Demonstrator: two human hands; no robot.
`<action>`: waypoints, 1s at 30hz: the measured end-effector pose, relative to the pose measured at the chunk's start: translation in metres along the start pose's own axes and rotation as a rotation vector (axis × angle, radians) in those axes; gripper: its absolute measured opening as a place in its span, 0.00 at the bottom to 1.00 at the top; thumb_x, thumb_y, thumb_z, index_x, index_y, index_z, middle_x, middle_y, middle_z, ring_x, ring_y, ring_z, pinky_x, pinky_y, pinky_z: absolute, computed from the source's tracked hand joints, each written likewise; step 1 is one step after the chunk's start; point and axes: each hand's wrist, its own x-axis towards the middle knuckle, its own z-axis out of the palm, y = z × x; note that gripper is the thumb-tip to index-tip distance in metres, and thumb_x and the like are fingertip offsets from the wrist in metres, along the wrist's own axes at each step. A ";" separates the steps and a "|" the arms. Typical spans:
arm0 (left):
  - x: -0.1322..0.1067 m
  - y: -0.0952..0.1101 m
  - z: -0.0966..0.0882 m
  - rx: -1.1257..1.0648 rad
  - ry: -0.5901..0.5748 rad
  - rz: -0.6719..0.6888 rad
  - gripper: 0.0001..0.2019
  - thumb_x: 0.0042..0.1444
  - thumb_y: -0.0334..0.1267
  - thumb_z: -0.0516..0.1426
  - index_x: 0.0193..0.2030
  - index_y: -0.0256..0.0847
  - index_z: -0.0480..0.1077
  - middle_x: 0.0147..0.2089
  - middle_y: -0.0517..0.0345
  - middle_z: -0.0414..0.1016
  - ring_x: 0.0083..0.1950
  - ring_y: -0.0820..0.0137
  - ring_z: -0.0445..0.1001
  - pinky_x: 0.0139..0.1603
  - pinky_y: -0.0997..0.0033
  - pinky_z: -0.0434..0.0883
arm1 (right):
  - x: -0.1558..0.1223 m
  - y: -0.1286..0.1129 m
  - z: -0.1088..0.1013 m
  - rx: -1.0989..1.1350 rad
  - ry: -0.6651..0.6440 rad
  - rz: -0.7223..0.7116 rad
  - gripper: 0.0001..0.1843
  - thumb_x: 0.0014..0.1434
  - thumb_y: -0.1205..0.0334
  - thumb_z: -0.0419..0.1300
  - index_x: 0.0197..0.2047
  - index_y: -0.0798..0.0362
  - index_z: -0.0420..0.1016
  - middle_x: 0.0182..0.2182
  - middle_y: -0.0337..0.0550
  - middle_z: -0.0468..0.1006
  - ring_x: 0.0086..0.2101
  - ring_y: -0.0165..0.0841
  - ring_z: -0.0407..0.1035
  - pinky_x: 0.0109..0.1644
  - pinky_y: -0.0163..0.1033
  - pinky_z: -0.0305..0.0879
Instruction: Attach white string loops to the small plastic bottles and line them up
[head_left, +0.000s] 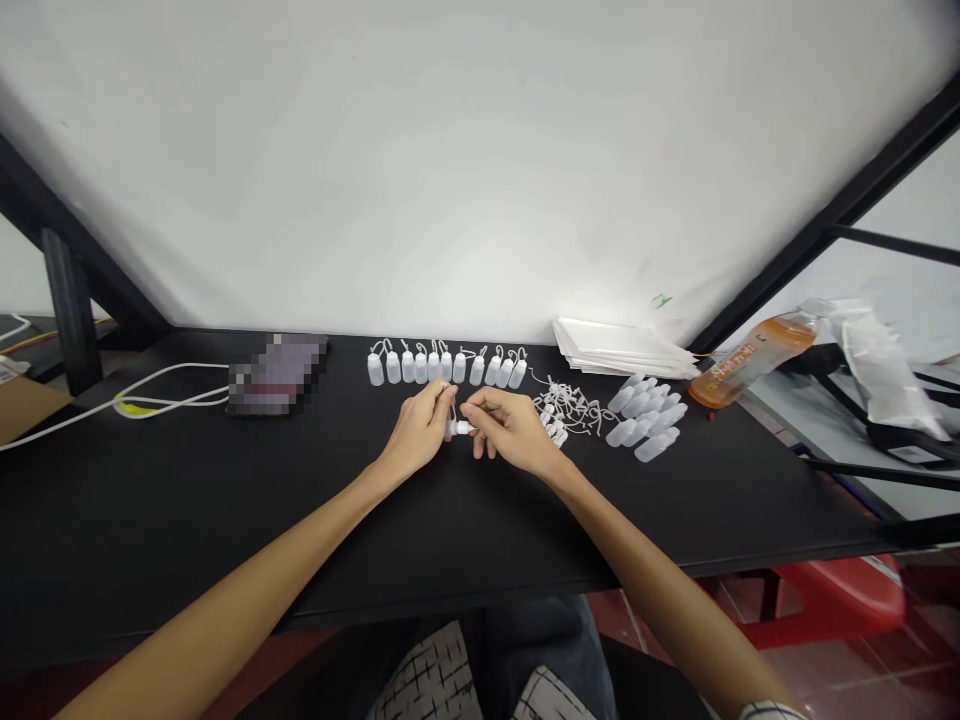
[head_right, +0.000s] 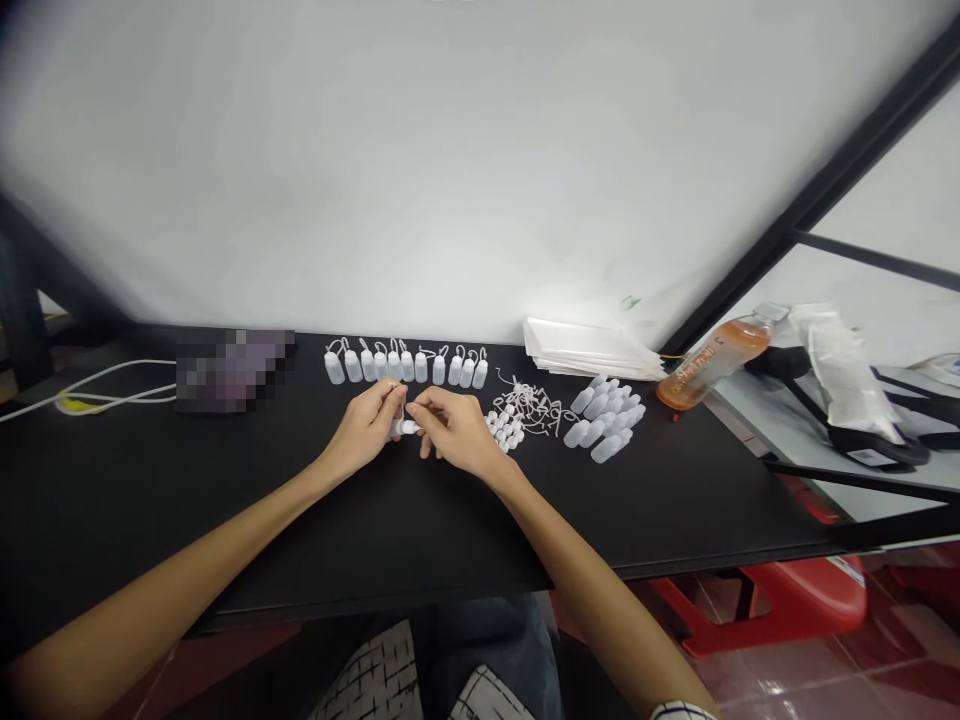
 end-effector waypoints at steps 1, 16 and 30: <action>0.000 0.000 0.000 -0.007 0.009 -0.005 0.16 0.65 0.46 0.47 0.28 0.42 0.59 0.22 0.66 0.63 0.22 0.73 0.67 0.27 0.74 0.63 | 0.000 -0.001 -0.001 0.036 -0.027 -0.001 0.16 0.62 0.48 0.58 0.36 0.54 0.72 0.24 0.37 0.73 0.22 0.29 0.73 0.21 0.31 0.64; -0.001 0.003 0.001 -0.202 0.050 -0.035 0.18 0.66 0.50 0.46 0.30 0.41 0.61 0.26 0.62 0.69 0.20 0.76 0.65 0.23 0.76 0.63 | 0.000 -0.004 -0.003 -0.181 -0.111 0.023 0.25 0.66 0.45 0.51 0.27 0.55 0.70 0.18 0.36 0.69 0.19 0.25 0.64 0.24 0.31 0.60; -0.002 0.013 -0.005 0.123 0.175 0.042 0.14 0.67 0.39 0.45 0.29 0.42 0.58 0.24 0.62 0.68 0.26 0.72 0.66 0.32 0.73 0.62 | -0.002 -0.005 0.004 0.047 -0.051 -0.023 0.14 0.58 0.52 0.63 0.42 0.53 0.72 0.34 0.41 0.76 0.22 0.27 0.72 0.23 0.33 0.65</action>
